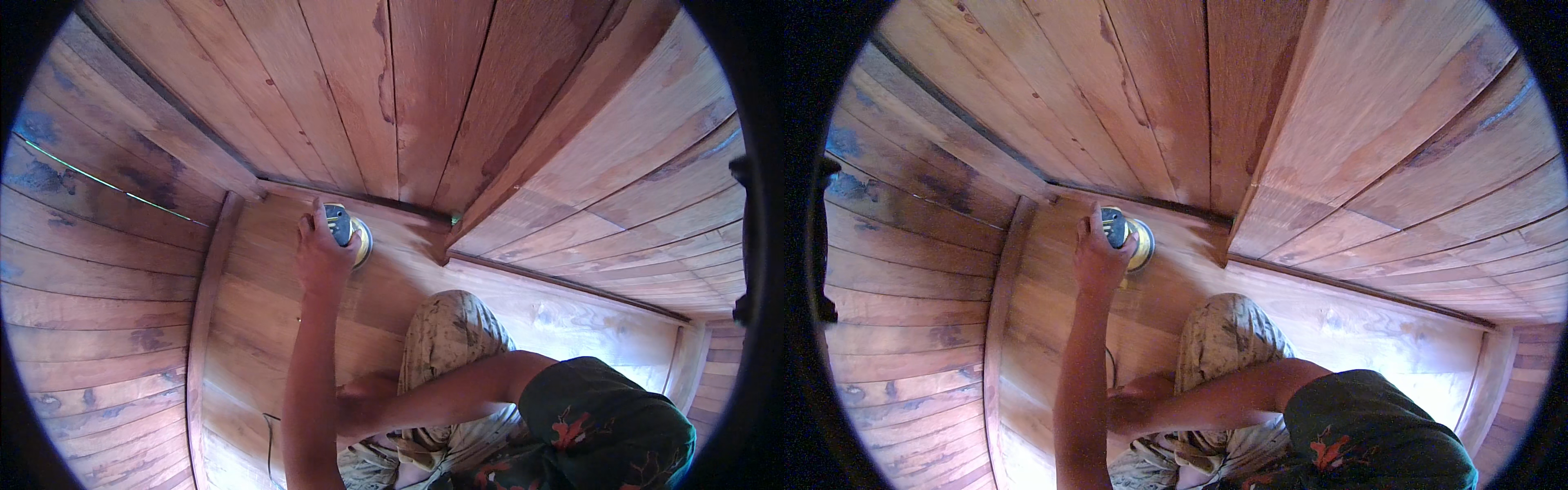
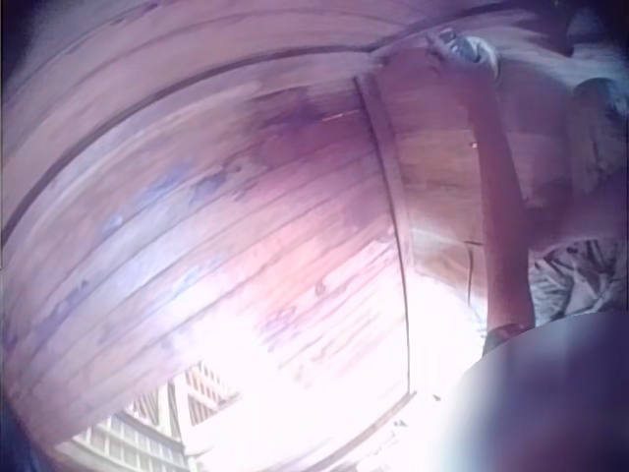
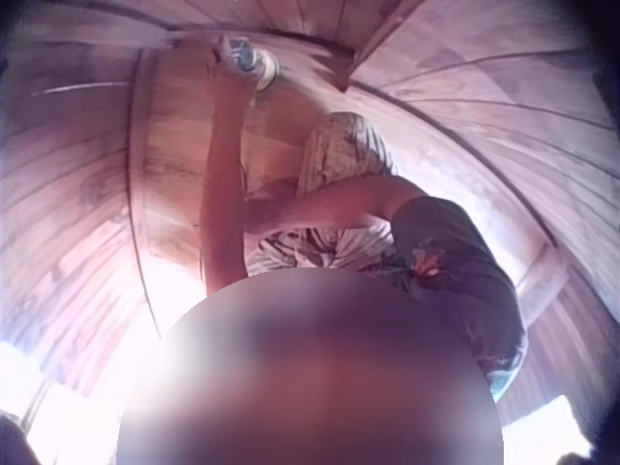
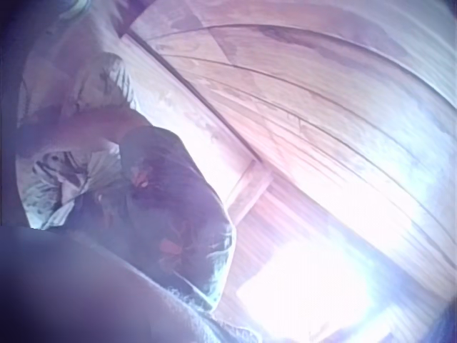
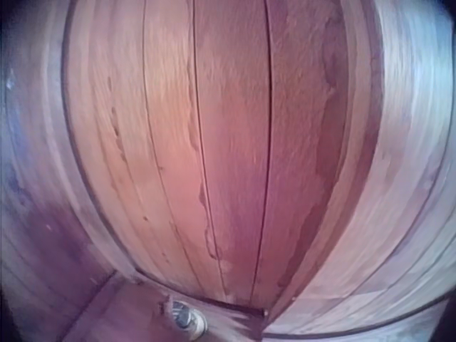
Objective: The person uses an electric orbital sander to smooth the surface of a wooden floor and the adjacent curved wall base. They move the sander along the floorboards and the junction with the wall, occasionally using their free hand to feel the surface.
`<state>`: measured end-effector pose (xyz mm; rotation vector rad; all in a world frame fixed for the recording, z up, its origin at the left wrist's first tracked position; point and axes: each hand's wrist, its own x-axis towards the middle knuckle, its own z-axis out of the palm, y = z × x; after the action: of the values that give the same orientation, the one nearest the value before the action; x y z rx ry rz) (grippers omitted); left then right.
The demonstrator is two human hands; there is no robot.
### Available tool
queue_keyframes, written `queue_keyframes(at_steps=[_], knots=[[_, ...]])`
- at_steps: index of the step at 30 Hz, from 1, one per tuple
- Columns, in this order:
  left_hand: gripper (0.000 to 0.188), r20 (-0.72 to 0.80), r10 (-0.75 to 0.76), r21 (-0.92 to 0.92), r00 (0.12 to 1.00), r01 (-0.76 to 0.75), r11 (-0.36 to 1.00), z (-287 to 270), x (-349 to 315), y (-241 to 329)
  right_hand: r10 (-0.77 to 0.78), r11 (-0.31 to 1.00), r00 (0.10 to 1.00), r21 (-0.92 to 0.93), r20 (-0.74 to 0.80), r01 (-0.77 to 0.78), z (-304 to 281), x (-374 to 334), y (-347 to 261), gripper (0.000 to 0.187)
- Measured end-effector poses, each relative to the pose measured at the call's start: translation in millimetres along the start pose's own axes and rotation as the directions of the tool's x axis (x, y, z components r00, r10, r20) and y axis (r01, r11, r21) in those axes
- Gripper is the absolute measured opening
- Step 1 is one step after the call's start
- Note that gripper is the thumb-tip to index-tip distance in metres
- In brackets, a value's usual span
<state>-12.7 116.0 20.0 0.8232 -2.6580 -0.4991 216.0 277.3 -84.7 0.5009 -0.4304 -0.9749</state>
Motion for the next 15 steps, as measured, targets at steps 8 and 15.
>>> queue_keyframes(at_steps=[8, 15], knots=[[0.09, 0.09, -0.006, 0.145, 0.996, -0.008, 0.989, -3, -14, 38, -0.126, 0.982, 0.987, -0.129, 0.104, 0.139, -21, -7, 16, 0.042], [0.09, 0.11, 0.095, 0.188, 0.989, -0.114, 0.975, 2, -27, 63, -0.128, 0.978, 0.988, -0.151, 0.09, 0.141, -11, -5, 17, 0.042]])
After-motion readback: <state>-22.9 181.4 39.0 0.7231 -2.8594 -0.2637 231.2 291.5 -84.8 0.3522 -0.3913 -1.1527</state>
